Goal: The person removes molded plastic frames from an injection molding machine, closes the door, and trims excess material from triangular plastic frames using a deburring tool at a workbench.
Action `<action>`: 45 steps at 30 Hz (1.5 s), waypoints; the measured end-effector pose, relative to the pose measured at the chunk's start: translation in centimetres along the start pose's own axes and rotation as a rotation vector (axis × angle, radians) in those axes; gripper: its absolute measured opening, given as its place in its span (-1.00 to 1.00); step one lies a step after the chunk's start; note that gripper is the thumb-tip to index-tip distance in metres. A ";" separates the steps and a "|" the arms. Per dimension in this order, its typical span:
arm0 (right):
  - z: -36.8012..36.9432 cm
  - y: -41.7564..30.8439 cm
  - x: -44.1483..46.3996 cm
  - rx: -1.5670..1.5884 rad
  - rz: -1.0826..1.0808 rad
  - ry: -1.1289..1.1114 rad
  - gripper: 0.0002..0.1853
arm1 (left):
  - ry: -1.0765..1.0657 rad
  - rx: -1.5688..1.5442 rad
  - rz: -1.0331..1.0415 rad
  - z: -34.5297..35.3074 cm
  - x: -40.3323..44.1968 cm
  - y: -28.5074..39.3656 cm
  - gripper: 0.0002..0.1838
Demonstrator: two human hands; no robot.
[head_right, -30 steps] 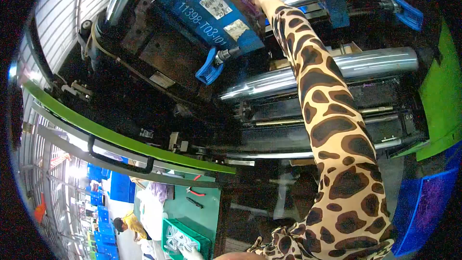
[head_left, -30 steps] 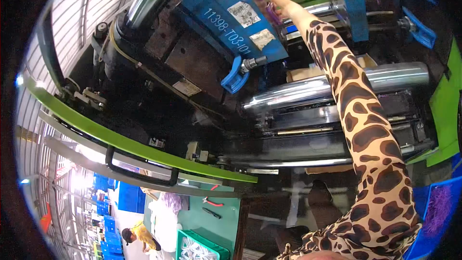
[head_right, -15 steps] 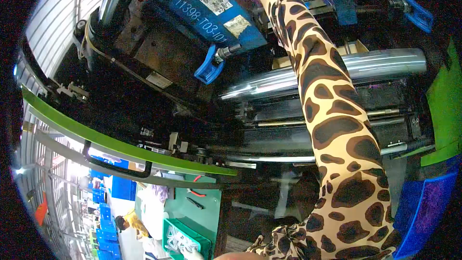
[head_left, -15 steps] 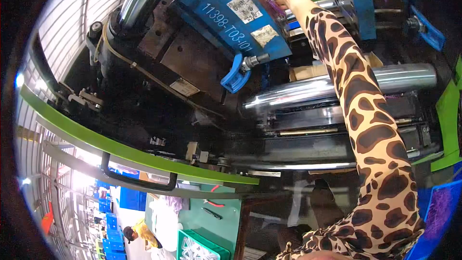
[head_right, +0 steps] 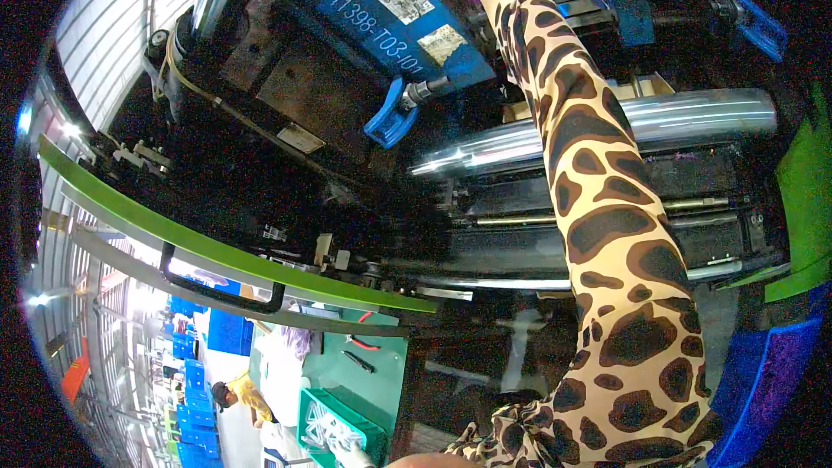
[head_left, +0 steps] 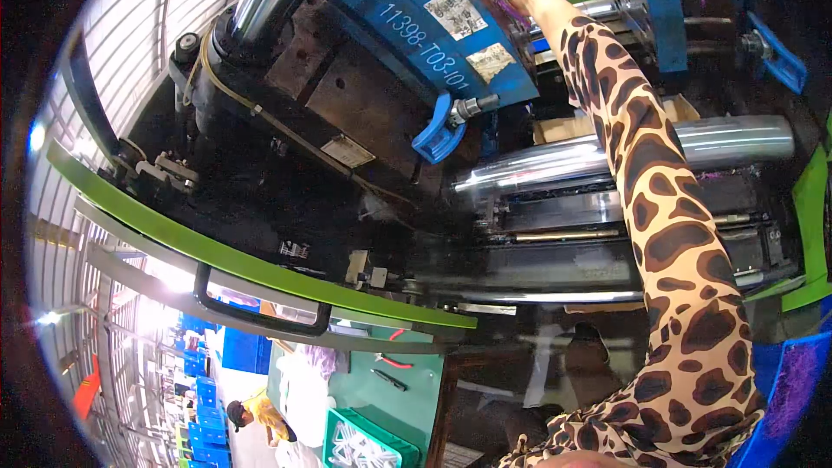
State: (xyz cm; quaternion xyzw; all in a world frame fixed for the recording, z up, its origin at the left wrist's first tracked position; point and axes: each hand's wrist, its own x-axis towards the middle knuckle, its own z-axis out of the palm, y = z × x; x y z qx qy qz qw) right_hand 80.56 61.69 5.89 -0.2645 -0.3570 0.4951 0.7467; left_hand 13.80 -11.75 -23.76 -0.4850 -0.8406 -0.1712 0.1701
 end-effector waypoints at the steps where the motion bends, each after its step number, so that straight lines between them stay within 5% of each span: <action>1: 0.0 -0.1 0.0 0.011 0.003 -0.001 -0.62 | -0.004 0.007 -0.003 0.1 0.0 -0.1 -0.58; 7: 0.2 -1.1 -1.9 -0.060 0.017 0.017 -0.55 | -0.036 0.032 0.009 0.4 -0.2 -0.8 -0.55; 9: -0.5 -1.8 -2.3 -0.343 0.144 -0.016 -0.55 | -0.048 0.041 0.015 0.6 -0.3 -0.9 -0.54; 19: 0.7 -2.9 -4.8 -0.076 0.080 -0.081 -0.53 | -0.091 0.164 0.019 1.3 -0.2 -2.5 -0.50; 24: -0.3 -2.8 -1.8 -0.164 0.220 0.049 -0.71 | -0.037 0.331 0.395 -1.8 1.4 2.6 -0.48; 26: -0.3 -2.7 -1.6 -0.101 0.238 0.068 -0.71 | 0.020 0.135 0.232 1.4 0.1 -2.6 -0.48; 35: -2.8 0.6 0.7 0.143 0.154 0.116 -0.66 | -0.039 0.126 0.149 0.4 0.0 -1.8 -0.53; 39: -6.1 3.0 4.8 0.158 0.219 -0.112 -0.58 | -0.064 0.097 0.113 0.2 -0.2 -1.8 -0.57; 40: -6.1 2.5 4.2 0.143 0.199 -0.117 -0.56 | -0.086 0.096 0.044 0.0 0.4 -0.7 -0.57; 42: -6.2 1.5 1.9 0.122 0.215 -0.038 -0.55 | -0.067 0.316 -0.576 0.6 0.3 3.2 -0.54; 45: -6.6 -0.8 -3.2 0.067 0.163 -0.016 -0.53 | 0.175 0.052 -0.385 1.5 1.6 2.2 -0.49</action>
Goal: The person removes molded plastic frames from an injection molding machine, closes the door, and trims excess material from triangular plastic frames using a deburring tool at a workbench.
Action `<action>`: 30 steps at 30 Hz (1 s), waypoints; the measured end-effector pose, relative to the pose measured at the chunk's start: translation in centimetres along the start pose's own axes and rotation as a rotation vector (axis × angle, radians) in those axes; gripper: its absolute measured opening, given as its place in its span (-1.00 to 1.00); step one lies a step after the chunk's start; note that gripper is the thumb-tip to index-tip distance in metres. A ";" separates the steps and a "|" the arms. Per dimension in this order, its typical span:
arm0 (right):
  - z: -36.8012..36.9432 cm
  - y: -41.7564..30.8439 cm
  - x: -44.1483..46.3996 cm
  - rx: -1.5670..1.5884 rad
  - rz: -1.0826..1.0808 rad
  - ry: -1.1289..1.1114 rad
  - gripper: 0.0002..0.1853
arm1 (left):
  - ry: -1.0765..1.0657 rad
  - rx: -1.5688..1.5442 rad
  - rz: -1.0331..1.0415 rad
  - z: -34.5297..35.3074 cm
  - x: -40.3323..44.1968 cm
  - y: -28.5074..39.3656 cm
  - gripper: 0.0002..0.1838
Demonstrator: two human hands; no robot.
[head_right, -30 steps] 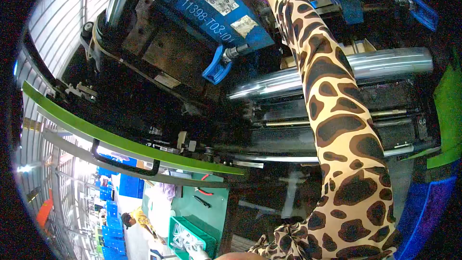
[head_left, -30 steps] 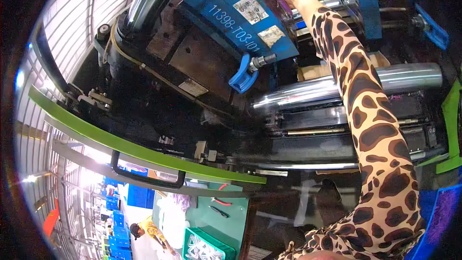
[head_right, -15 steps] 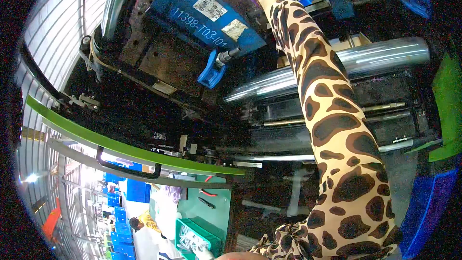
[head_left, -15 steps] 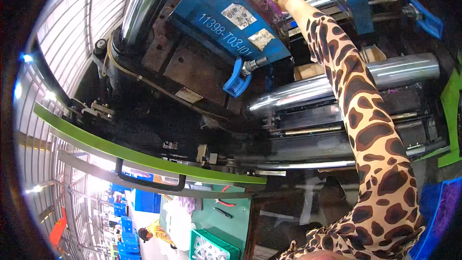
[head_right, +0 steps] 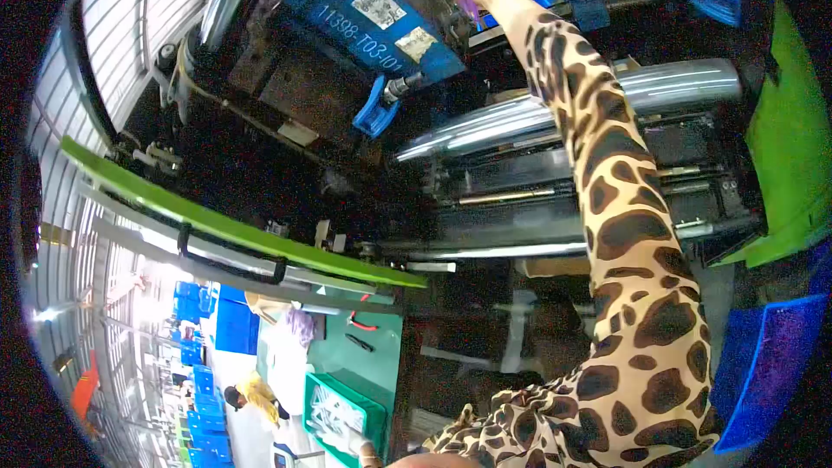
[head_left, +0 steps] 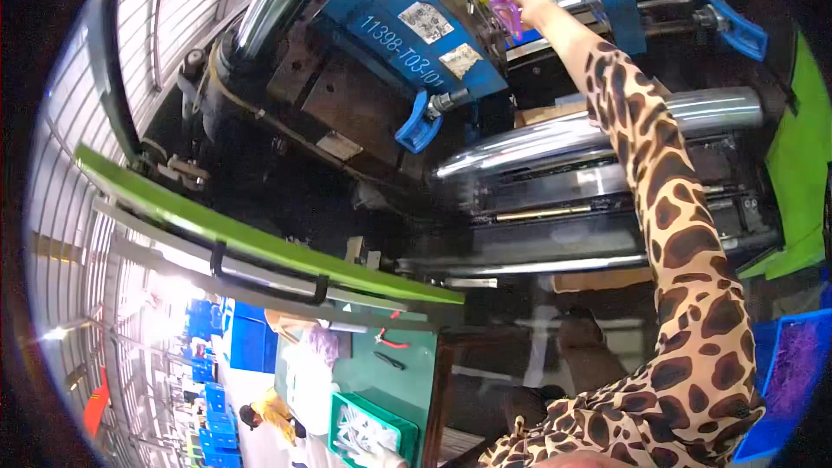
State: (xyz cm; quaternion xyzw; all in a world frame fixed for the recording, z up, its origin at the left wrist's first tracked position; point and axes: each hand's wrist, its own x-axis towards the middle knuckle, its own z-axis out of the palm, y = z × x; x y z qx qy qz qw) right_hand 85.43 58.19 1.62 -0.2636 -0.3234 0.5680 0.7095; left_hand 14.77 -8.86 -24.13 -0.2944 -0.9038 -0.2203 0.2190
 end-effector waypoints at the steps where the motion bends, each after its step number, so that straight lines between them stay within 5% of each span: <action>1: -0.3 -0.5 -1.7 -0.035 -0.052 -0.059 -0.53 | 0.098 -0.155 0.077 0.4 0.6 -0.5 -0.47; 3: -0.9 -1.1 -2.7 -0.042 0.141 -0.091 -0.52 | 0.302 -0.465 0.233 -0.9 0.7 2.2 -0.42; 5: 0.1 -1.1 -9.5 -0.070 0.039 -0.216 -0.48 | 0.074 -0.362 0.140 -6.0 -2.1 12.4 -0.44; 7: 1.3 -0.1 -18.0 -0.113 -0.057 -0.367 -0.48 | -0.230 -0.802 0.258 -5.0 -3.2 16.7 -0.45; 10: 2.4 4.0 -28.6 -0.024 0.222 -0.299 -0.54 | -0.583 -1.161 0.420 -8.8 -8.2 28.2 -0.39; 11: 2.1 7.3 -30.8 0.191 0.362 -0.311 -0.58 | -0.724 -1.216 0.347 -9.7 -9.7 30.8 -0.33; 14: 2.8 14.5 -41.5 0.191 0.462 -0.293 -0.68 | -1.017 -1.538 0.341 -8.6 -12.1 35.3 -0.08; 18: 4.8 20.8 -49.9 0.095 0.626 -0.189 -0.79 | -1.061 -1.526 0.143 -7.7 -13.6 36.6 -0.15; 22: 7.9 26.4 -53.3 -0.224 0.511 -0.131 -0.79 | -1.080 -1.593 -0.041 -5.7 -12.9 33.3 -0.45; 30: 12.8 32.0 -56.5 -0.324 0.376 -0.309 -0.83 | -0.830 -1.671 -0.263 -3.5 -10.3 27.2 -0.62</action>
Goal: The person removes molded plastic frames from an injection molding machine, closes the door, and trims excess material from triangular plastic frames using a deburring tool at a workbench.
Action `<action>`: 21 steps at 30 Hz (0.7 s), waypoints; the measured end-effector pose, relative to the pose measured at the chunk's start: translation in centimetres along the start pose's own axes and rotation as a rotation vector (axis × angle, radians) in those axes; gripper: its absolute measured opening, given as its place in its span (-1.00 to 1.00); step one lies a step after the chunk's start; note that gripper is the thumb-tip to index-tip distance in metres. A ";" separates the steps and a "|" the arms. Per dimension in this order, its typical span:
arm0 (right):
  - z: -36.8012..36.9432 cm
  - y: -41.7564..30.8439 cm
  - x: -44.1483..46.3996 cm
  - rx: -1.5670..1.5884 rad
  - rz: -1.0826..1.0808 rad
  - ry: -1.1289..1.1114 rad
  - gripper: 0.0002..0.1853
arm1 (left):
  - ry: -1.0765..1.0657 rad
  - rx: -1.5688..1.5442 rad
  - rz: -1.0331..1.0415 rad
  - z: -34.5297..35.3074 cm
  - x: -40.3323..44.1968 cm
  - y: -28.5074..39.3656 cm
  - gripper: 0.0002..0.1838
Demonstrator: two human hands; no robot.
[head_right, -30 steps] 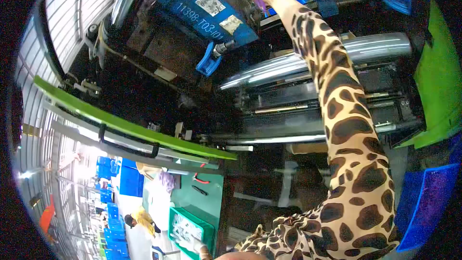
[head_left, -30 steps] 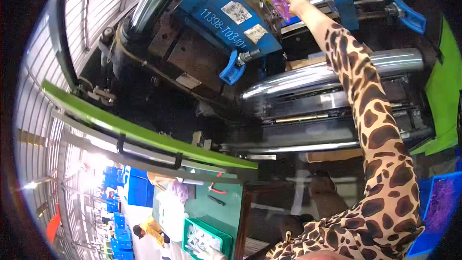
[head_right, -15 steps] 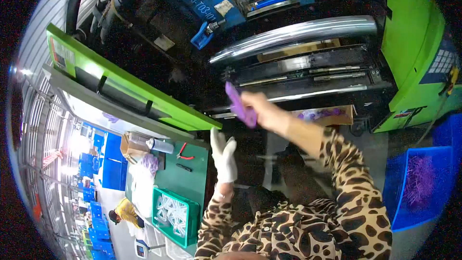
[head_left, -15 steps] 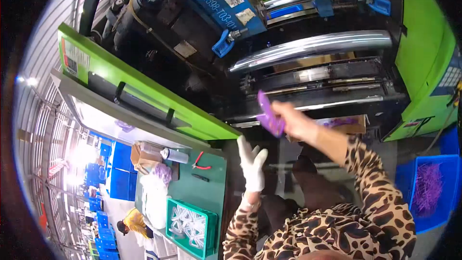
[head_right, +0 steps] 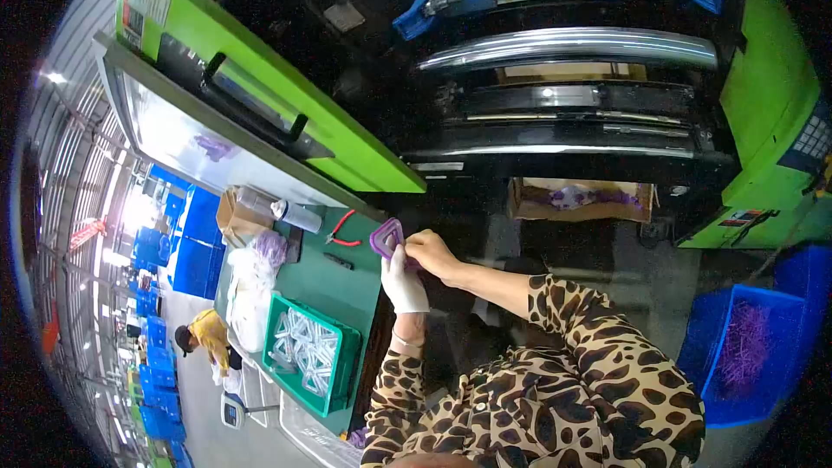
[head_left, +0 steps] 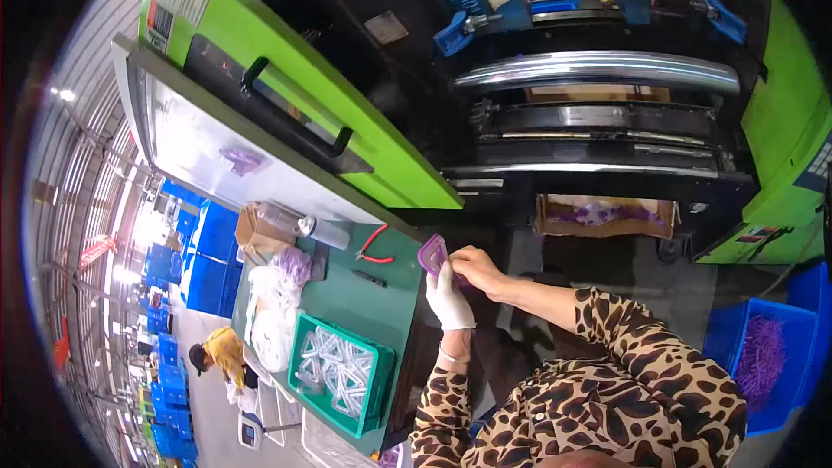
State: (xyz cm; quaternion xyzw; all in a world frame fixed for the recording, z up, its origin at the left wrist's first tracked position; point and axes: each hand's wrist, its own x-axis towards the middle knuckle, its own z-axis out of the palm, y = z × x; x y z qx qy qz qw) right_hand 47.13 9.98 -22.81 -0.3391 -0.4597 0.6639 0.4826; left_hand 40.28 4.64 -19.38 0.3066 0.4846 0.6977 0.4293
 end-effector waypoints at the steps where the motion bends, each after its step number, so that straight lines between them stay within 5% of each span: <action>1: 0.5 0.7 0.3 -0.003 0.010 -0.010 -0.83 | 0.014 -0.002 -0.002 -0.8 0.5 -0.2 -0.62; 5: 1.6 0.7 -0.5 -0.046 -0.027 -0.114 -0.80 | 0.079 -0.059 -0.065 -3.6 1.7 -1.2 -0.66; 6: 1.7 2.9 0.3 -0.031 0.005 -0.080 -0.80 | 0.014 0.398 0.159 -4.7 1.8 -1.9 -0.67; 7: 1.9 2.9 0.6 0.081 0.131 -0.126 -0.82 | -0.030 1.002 0.629 -6.4 2.2 -2.4 -0.68; 13: 4.3 1.7 1.0 0.030 0.164 -0.176 -0.70 | 0.042 0.586 0.203 -10.5 4.4 -2.2 -0.73; 16: 7.1 1.8 2.2 -0.058 0.117 -0.136 -0.68 | 0.153 0.939 0.339 -12.8 5.9 -0.2 -0.52; 20: 11.0 2.0 3.3 -0.306 -0.139 -0.113 -0.70 | 0.064 1.170 0.142 -17.7 8.4 2.4 -0.70; 21: 11.8 4.7 4.9 -0.540 -0.334 -0.172 -0.78 | 0.093 0.404 -0.150 -19.2 9.2 2.1 -0.73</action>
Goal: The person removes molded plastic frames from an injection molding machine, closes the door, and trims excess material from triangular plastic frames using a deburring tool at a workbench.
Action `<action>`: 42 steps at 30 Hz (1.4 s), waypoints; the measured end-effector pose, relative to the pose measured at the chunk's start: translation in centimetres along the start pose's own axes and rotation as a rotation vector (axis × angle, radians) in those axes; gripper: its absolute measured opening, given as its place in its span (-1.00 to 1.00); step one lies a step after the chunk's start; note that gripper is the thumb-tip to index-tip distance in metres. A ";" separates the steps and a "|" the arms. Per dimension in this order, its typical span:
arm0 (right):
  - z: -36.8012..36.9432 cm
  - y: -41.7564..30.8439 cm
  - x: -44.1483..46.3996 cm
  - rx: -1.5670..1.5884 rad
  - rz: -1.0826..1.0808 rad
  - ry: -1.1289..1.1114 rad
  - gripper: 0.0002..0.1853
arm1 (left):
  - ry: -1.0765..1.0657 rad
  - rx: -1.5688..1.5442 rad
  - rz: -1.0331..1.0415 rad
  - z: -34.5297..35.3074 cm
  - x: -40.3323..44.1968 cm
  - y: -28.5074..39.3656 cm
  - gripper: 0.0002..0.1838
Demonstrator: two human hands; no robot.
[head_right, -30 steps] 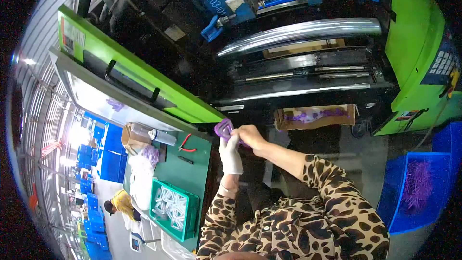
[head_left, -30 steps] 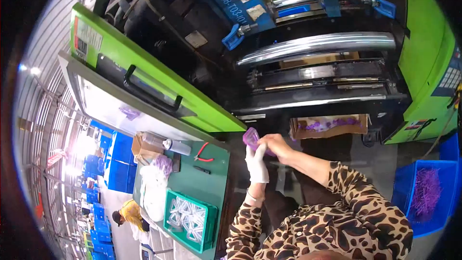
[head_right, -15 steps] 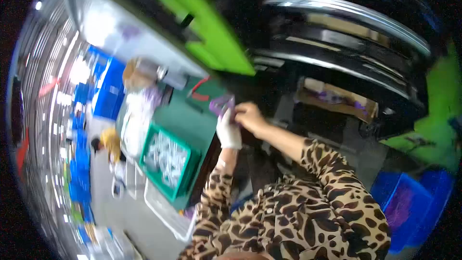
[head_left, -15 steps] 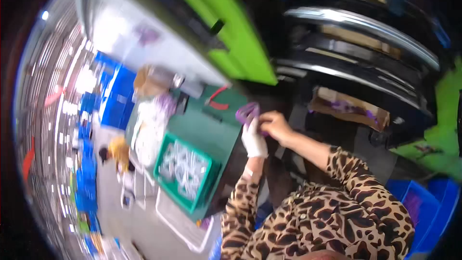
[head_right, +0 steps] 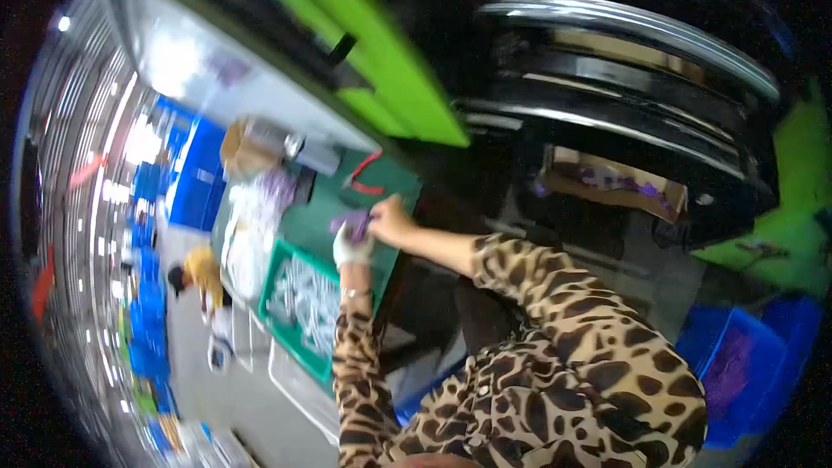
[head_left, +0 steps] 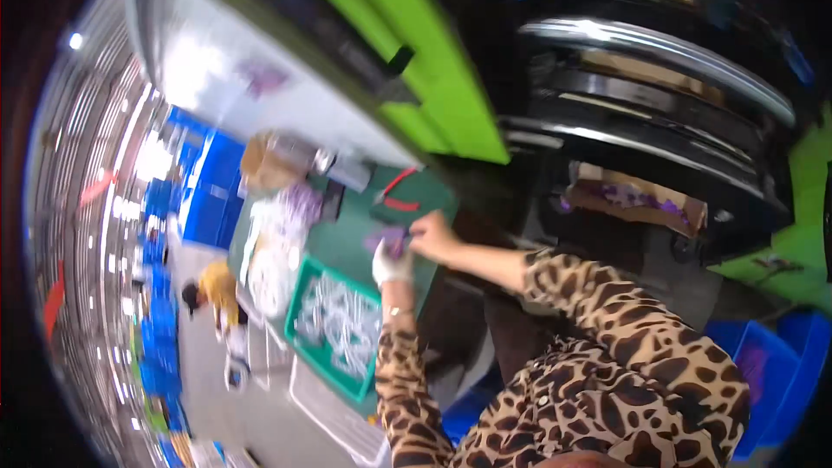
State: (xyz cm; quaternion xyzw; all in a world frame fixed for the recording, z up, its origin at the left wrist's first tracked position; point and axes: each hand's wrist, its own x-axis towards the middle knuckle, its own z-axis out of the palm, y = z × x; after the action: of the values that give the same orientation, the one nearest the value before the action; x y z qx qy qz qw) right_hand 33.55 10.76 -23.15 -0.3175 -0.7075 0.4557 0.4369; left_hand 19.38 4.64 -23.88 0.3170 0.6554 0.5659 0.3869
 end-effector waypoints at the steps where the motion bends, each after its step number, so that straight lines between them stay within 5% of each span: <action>1: 2.5 1.1 -0.3 -0.020 -0.054 0.185 -0.78 | 0.141 -0.761 -0.283 -1.2 0.9 -0.7 -0.70; 2: 2.1 0.2 -0.4 -0.075 0.071 -0.013 -0.74 | 0.207 -0.587 -0.243 -2.2 1.9 -2.2 -0.66; 3: 2.6 0.0 -1.6 -0.116 0.174 0.049 -0.68 | 0.326 -0.614 -0.397 0.0 -0.7 0.8 -0.69; 8: 1.0 -1.4 -3.4 -0.046 0.340 -0.217 -0.66 | 0.357 0.337 0.000 -5.4 2.7 -7.9 -0.83; 9: 1.5 -0.3 -3.0 0.055 0.319 -0.320 -0.62 | 0.565 -0.189 -0.285 -2.7 1.1 -5.5 -0.83; 13: 2.2 -0.2 -3.0 0.078 0.180 -0.182 -0.76 | 0.779 -0.287 -0.068 -0.6 0.7 -4.7 -0.69; 15: 2.1 0.2 -2.8 0.098 0.059 -0.135 -0.79 | 0.595 -0.480 -0.034 -2.6 2.3 -6.2 -0.48; 17: 0.6 0.2 -3.1 0.111 -0.061 -0.091 -0.83 | 0.804 0.793 0.178 0.3 -1.0 -2.7 -0.35; 20: -6.9 -1.2 -6.4 0.231 0.004 -0.206 -0.76 | 0.576 1.181 -0.002 3.0 -2.1 -1.2 -0.28; 23: -14.1 0.4 -11.6 0.127 0.052 -0.238 -0.75 | 0.576 1.419 -0.009 5.6 -3.2 -1.7 -0.32; 25: -18.1 1.6 -14.5 0.232 0.299 -0.286 -0.75 | 0.629 1.452 0.042 4.8 -2.1 -2.9 -0.37; 31: -24.3 4.6 -19.8 0.197 0.443 -0.145 -0.79 | 0.569 1.487 -0.017 4.5 -2.4 -2.0 -0.44; 36: -23.6 5.2 -20.1 0.213 0.428 -0.132 -0.80 | 0.381 1.540 0.209 3.0 -2.7 -2.6 -0.57; 42: -19.9 3.8 -19.4 0.243 0.411 -0.214 -0.80 | 0.428 1.506 0.065 3.0 -2.7 -1.9 -0.58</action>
State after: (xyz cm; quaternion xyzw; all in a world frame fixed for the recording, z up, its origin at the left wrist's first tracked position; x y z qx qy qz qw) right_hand 59.91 3.14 -28.98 -0.3499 -0.6103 0.6477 0.2925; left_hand 23.36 3.51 -25.56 0.3973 0.9134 0.0290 -0.0839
